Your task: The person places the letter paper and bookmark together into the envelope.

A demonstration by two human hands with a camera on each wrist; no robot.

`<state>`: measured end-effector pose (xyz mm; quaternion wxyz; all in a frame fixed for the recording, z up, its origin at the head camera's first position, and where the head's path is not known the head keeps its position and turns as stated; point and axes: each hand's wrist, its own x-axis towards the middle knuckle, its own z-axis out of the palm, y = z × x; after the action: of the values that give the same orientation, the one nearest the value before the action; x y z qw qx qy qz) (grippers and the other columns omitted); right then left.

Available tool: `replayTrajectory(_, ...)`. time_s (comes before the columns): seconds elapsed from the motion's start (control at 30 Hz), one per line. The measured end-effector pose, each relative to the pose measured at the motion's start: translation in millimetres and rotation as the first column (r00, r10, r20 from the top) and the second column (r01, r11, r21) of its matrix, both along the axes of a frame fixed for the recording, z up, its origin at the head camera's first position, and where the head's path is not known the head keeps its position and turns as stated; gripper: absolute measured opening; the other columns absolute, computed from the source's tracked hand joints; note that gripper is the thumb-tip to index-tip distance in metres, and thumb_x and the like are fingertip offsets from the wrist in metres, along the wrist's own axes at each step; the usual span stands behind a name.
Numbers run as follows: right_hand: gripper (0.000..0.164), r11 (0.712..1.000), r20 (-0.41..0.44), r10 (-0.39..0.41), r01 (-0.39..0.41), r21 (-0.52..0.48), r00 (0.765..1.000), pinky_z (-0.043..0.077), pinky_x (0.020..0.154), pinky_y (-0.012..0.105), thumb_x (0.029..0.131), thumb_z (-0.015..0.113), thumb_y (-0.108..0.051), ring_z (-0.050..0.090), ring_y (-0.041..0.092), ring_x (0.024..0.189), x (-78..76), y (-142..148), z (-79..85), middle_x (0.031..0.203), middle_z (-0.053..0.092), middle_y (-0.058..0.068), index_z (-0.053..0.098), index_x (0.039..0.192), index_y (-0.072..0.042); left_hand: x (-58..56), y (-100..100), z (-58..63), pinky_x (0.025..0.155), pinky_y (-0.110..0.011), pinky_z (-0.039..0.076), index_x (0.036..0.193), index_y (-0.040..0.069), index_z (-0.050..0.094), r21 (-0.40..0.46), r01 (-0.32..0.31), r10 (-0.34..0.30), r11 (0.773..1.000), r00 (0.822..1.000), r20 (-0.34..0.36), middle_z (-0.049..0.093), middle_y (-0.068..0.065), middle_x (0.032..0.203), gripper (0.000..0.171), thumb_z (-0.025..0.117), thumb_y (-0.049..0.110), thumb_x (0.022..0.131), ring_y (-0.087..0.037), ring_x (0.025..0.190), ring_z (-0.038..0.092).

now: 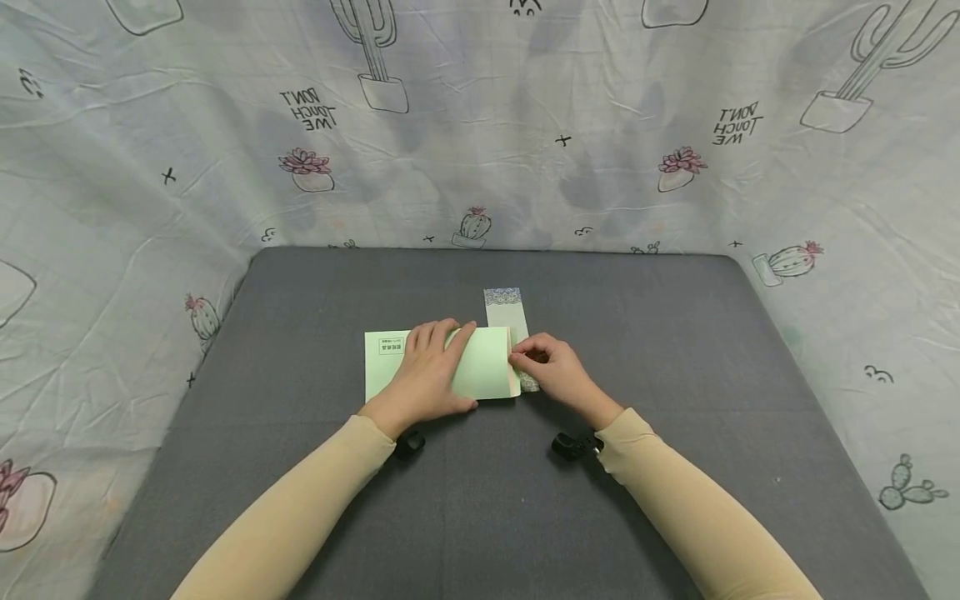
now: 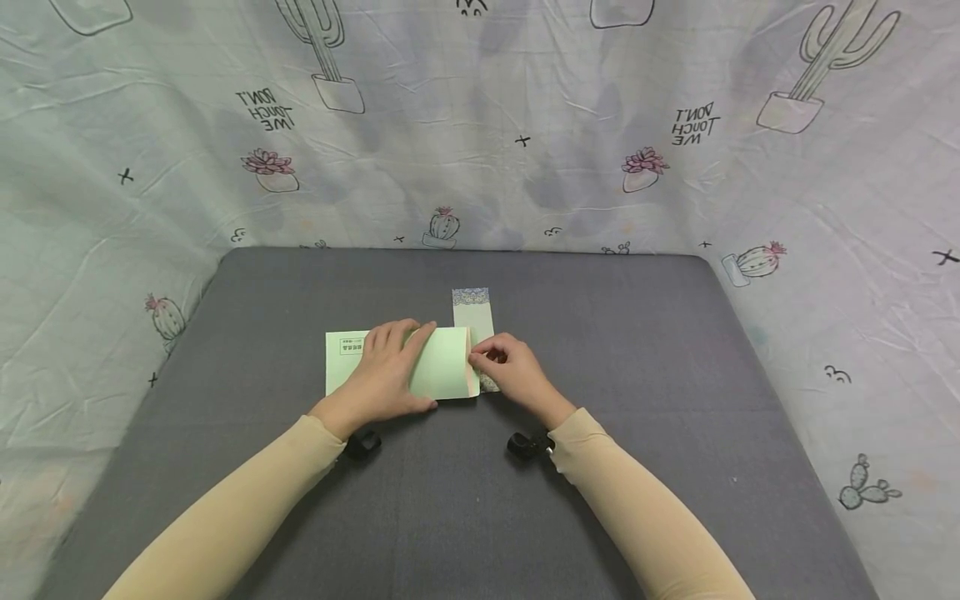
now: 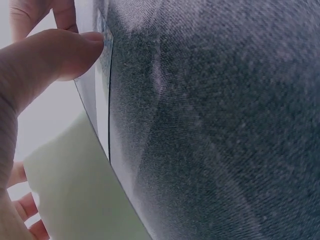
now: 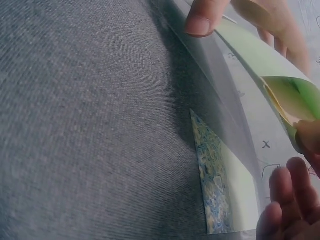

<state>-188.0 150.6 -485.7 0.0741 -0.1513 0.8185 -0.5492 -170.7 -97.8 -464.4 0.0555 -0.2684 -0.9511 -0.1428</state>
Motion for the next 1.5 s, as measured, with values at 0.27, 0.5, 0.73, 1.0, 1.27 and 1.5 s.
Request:
replayTrajectory(0.27,0.014,0.998,0.042,-0.016,0.019,-0.063,0.999,0.049,0.064,0.027,0.091,0.07,-0.022,0.061,0.021,0.077,-0.2,-4.5,-2.4,0.088,0.067,0.006,0.068,0.096,-0.009,-0.3,-0.4,-0.2,0.106,-0.051,0.017,0.151,0.012,0.028,0.018,0.006,-0.006,1.0,1.0,-0.007,0.033,-0.013,0.138,0.116,0.085,0.054,0.06,-0.035,0.125,0.03)
replayTrajectory(0.5,0.031,0.983,0.128,-0.017,0.04,-0.178,0.992,0.047,0.056,0.027,0.089,0.067,-0.001,0.056,0.021,0.067,-3.3,-9.0,-3.3,0.082,0.06,0.011,0.045,0.11,0.008,0.1,0.5,0.5,0.106,-0.05,0.017,0.151,0.013,0.028,0.011,0.006,-0.006,1.0,1.0,-0.009,0.033,-0.013,0.137,0.116,0.084,0.055,0.06,-0.034,0.125,0.03)
replayTrajectory(0.73,0.024,0.988,0.136,0.004,0.017,-0.156,0.991,0.044,0.055,0.022,0.089,0.062,0.005,0.053,0.014,0.063,7.4,-16.8,23.7,0.079,0.059,0.012,0.048,0.108,0.009,2.3,0.9,0.1,0.107,-0.051,0.016,0.152,0.013,0.028,0.001,0.003,-0.003,1.0,1.0,0.001,0.033,-0.013,0.138,0.115,0.084,0.055,0.06,-0.034,0.126,0.029)
replayTrajectory(1.0,0.025,0.988,0.103,-0.018,0.034,-0.151,0.995,0.045,0.053,0.02,0.088,0.065,0.003,0.055,0.01,0.063,-2.9,-17.8,-5.4,0.081,0.062,0.01,0.051,0.109,0.007,3.8,0.2,-0.3,0.107,-0.051,0.016,0.152,0.014,0.027,0.001,0.002,-0.002,1.0,1.0,0.003,0.032,-0.013,0.139,0.115,0.084,0.054,0.061,-0.033,0.126,0.028)
replayTrajectory(1.27,0.029,0.996,0.088,-0.012,0.02,-0.09,0.996,0.05,0.06,0.025,0.09,0.067,-0.006,0.059,0.015,0.074,-1.3,-17.1,2.1,0.091,0.064,0.015,0.053,0.112,0.004,3.1,-2.0,-3.2,0.107,-0.051,0.015,0.153,0.014,0.026,-0.016,-0.011,0.011,1.0,1.0,0.016,0.031,-0.012,0.14,0.116,0.084,0.057,0.061,-0.033,0.127,0.028)
replayTrajectory(1.5,0.048,0.998,0.052,-0.065,0.066,-0.013,0.997,0.052,0.07,0.033,0.087,0.073,-0.033,0.061,0.022,0.086,-6.4,-4.4,0.5,0.102,0.063,0.009,0.055,0.119,-0.002,1.8,-10.8,-4.2,0.107,-0.052,0.015,0.153,0.014,0.025,-0.021,-0.039,0.04,0.999,0.999,0.037,0.03,-0.013,0.141,0.117,0.084,0.055,0.061,-0.035,0.128,0.027)
